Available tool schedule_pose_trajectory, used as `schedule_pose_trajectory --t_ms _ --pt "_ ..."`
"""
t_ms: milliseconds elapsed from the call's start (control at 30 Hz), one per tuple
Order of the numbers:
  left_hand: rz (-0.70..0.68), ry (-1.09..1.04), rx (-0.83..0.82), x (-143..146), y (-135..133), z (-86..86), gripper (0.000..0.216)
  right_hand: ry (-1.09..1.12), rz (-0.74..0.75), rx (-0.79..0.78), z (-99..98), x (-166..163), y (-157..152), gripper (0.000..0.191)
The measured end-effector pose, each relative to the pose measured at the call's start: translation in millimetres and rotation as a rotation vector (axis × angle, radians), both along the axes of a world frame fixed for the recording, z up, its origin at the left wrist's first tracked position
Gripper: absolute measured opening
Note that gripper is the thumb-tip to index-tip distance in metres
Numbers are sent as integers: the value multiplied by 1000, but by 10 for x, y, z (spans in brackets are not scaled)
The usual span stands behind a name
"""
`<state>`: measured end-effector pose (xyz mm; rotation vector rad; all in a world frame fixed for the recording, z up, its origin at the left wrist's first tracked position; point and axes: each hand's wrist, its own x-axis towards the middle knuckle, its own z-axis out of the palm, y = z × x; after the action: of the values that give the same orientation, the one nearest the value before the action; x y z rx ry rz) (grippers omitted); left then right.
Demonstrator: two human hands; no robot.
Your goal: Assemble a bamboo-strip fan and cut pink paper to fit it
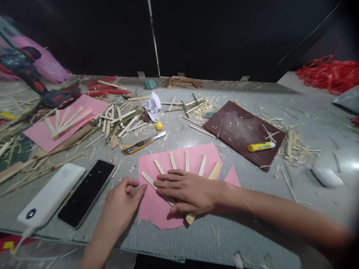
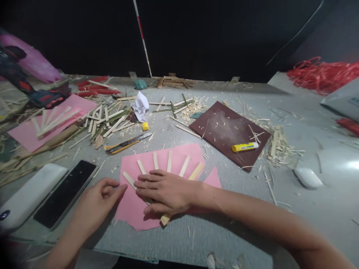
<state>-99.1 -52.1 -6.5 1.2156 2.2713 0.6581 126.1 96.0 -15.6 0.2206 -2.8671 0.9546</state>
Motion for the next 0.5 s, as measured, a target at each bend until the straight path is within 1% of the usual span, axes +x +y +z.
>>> schedule_pose_trajectory --t_ms 200,367,433,500 --pt "-5 -39 -23 -51 35 -14 40 22 -17 15 9 3 -2 67" --pt "-102 -106 -19 -41 -12 6 41 18 -16 26 8 5 2 64" --pt "-153 -78 19 -6 -47 14 38 15 -17 32 6 7 3 64" --pt "-177 -27 46 33 -93 11 34 13 -14 43 6 8 5 64"
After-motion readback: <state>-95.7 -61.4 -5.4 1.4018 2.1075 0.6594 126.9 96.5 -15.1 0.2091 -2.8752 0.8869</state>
